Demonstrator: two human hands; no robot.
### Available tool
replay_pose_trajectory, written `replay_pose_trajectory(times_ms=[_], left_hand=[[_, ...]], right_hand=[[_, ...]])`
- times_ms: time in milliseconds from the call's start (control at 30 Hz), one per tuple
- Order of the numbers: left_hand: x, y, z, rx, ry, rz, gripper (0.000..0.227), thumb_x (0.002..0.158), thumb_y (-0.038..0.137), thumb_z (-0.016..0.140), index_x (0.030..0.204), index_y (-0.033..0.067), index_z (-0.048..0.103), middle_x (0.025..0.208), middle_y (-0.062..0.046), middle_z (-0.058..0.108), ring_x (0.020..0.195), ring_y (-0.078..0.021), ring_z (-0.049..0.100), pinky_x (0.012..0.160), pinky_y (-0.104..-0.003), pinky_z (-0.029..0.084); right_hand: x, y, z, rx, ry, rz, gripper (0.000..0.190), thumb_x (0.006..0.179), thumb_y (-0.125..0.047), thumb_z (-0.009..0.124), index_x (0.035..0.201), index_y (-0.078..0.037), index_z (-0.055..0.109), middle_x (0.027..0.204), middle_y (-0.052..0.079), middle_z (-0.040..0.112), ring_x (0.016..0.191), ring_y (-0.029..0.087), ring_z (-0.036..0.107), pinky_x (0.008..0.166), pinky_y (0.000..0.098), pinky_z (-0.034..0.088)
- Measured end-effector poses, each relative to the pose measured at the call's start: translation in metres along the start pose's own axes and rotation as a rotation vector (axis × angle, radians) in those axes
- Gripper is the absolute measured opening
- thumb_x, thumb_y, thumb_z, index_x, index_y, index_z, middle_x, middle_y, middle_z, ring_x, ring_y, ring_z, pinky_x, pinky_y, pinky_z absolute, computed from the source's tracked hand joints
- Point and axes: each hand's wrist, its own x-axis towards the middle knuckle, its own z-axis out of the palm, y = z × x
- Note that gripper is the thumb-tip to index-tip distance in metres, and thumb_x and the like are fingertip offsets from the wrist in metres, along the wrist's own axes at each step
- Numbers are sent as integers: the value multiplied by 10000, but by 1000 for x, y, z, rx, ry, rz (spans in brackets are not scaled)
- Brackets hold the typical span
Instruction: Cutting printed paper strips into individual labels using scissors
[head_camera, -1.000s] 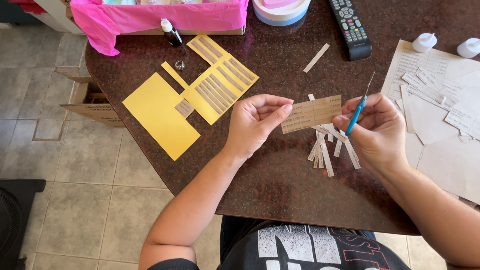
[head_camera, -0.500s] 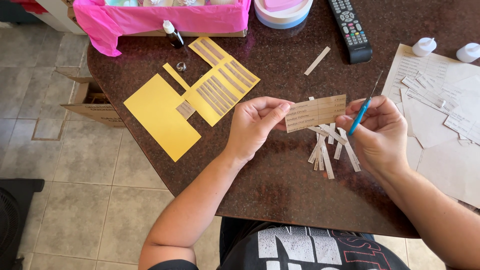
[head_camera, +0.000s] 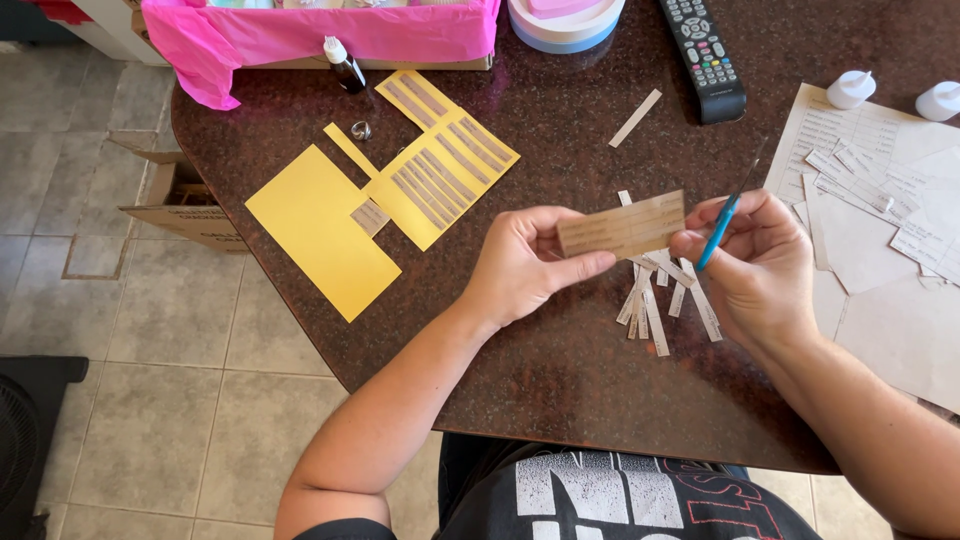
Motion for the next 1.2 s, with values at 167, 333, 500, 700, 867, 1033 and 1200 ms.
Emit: replay_pose_trajectory(times_ms=[167, 333, 500, 700, 867, 1033, 1200], left_hand=[[-1, 24, -1, 476, -145, -65, 187, 826, 211, 825, 997, 138, 800, 908, -10, 817, 707, -100, 709, 609, -236, 559], [12, 6, -22, 793, -118, -222, 293, 1101, 202, 559, 857, 90, 674, 675, -3, 609, 509, -94, 475, 509, -227, 423], [20, -38, -52, 1390, 63, -121, 224, 859, 333, 659, 842, 116, 711, 795, -117, 707, 815, -347, 743, 702, -487, 592], [10, 3, -19, 844, -7, 437, 226, 902, 176, 753, 1106, 89, 708, 1077, -110, 667, 1116, -333, 650, 984, -423, 509], [-14, 8, 32, 171, -244, 124, 357, 1047, 241, 598, 1288, -21, 625, 1203, -271, 682, 1196, -402, 651, 1000, -514, 521], [-15, -14, 30, 309, -95, 146, 358, 1103, 253, 437, 1067, 26, 712, 906, -229, 758, 896, -361, 763, 713, -449, 613], [-9, -9, 22, 180, -36, -31, 388, 1086, 348, 367, 932, 55, 569, 797, -94, 692, 656, -149, 695, 606, -261, 608]], right_hand=[[-4, -17, 12, -119, -42, -11, 328, 832, 79, 769, 1014, -83, 550, 1045, 130, 710, 888, 145, 728, 839, 250, 649], [9, -28, 4, -313, -44, -29, 158, 951, -73, 733, 1033, -81, 598, 1121, 72, 691, 951, 122, 675, 846, 240, 610], [14, -5, 0, -713, -358, -345, 181, 921, -109, 793, 801, 15, 737, 800, 177, 614, 751, 312, 630, 743, 416, 521], [-10, -3, 17, -772, -424, -181, 275, 835, -172, 840, 677, -15, 678, 518, 80, 603, 427, 190, 541, 452, 298, 437], [-10, 20, 1, -883, -441, -218, 211, 763, -160, 843, 647, -94, 679, 513, 32, 647, 433, 208, 622, 446, 290, 476], [-6, -40, 25, -793, -591, -90, 131, 800, -120, 806, 880, -27, 760, 647, 107, 762, 482, 200, 710, 515, 331, 583], [53, -80, -69, -1307, -186, 14, 372, 901, 40, 680, 1161, -210, 770, 946, -47, 783, 810, 66, 701, 637, 286, 527]])
